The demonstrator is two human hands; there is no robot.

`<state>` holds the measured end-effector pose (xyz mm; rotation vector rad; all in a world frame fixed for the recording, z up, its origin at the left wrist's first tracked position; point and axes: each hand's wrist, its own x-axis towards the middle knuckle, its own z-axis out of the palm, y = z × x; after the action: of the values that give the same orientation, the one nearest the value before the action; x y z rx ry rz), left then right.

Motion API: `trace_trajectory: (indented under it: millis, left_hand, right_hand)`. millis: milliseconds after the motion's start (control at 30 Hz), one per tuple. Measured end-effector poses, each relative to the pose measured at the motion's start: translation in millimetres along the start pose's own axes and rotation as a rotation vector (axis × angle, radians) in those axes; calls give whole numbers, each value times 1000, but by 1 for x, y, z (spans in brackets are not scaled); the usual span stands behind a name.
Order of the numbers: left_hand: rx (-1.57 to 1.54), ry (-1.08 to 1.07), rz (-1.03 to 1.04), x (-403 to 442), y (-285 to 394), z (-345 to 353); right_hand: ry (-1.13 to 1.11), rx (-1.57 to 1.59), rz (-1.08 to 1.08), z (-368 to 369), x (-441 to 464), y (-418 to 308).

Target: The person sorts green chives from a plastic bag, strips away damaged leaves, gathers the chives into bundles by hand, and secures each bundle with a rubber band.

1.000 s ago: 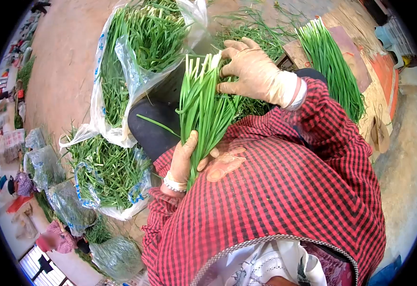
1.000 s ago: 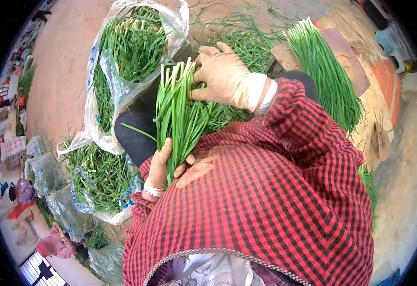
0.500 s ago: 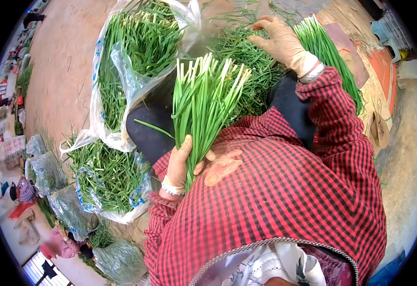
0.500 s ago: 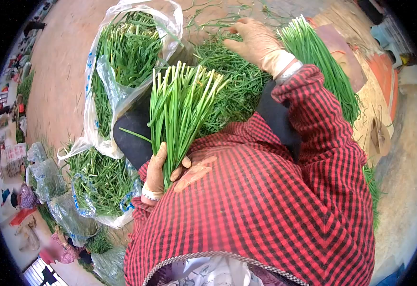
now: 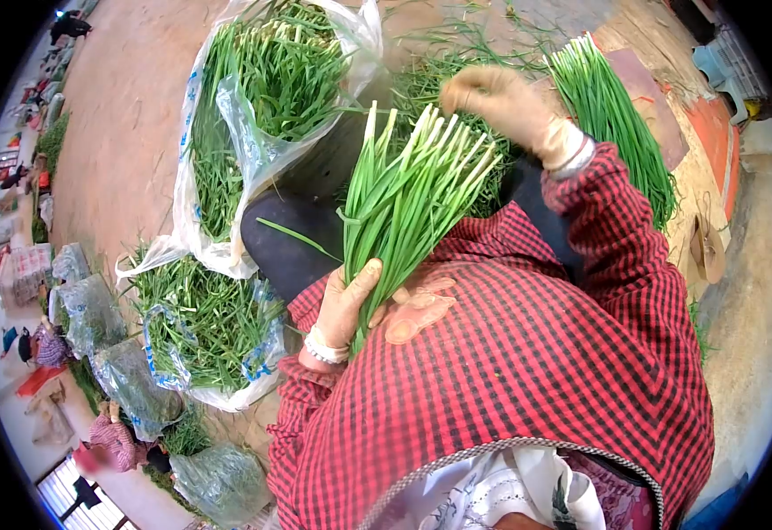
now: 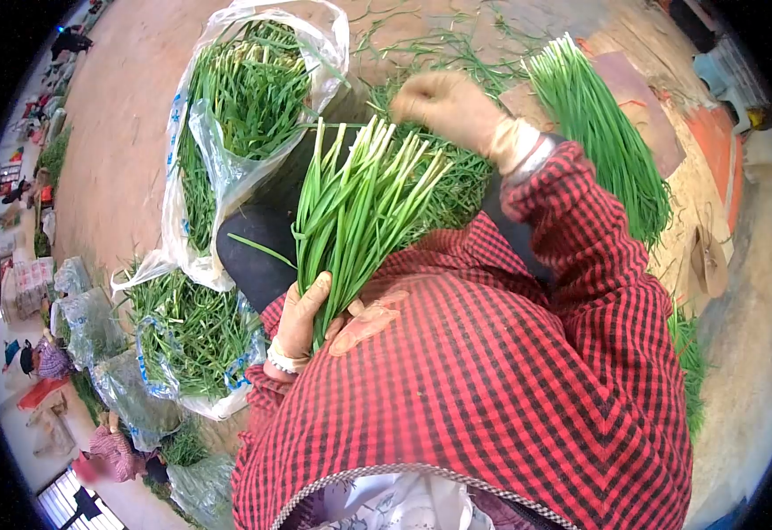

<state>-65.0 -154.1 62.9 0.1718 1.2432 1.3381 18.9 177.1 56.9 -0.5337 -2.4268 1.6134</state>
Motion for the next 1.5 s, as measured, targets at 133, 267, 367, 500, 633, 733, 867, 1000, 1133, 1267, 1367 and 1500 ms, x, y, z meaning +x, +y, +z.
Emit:
trace_trajectory:
  millis: [133,267,367,500,633,733,867,1000,1133,1267,1367,1500]
  left_hand:
    - [39,-33,-2,1,1,2]
    - [70,-56,-33,1,1,3]
    - [87,-89,-68,-1,2,1]
    - [107,-100,-49,1,-1,-5]
    - [47,-112,-11,7,-10,1]
    - [-79,-169,47,7,-9,2]
    - [-108,-142,83,7,-2,-6]
    - [-100,-37,145,9,-7,-11]
    - [-86,-5,137,11,-3,-5]
    - [-124,57,208,7,-8,-10]
    - [-108,66,220,6,-6,-10]
    - [-102,80,226,7,-6,-5]
  right_hand:
    - [198,-368,-130,-26,8,-12]
    - [-517,-257,-142,-17,15,-53]
    - [-600,-183,89,-7,22,-44]
    - [-583,-96,-19,1,23,-36]
    - [-563,99,41,5,20,-24]
    - [-517,39,86,-3,13,-44]
    - [-36,-40,-75,-23,16,-19]
    - [275,-209,-405,-9,-2,-28]
    - [254,-495,-662,25,-16,-35]
    - [274,-480,-584,29,-25,-24]
    - [260,-452,-550,30,-25,-32]
    - [257,-572,-489,30,-25,-48]
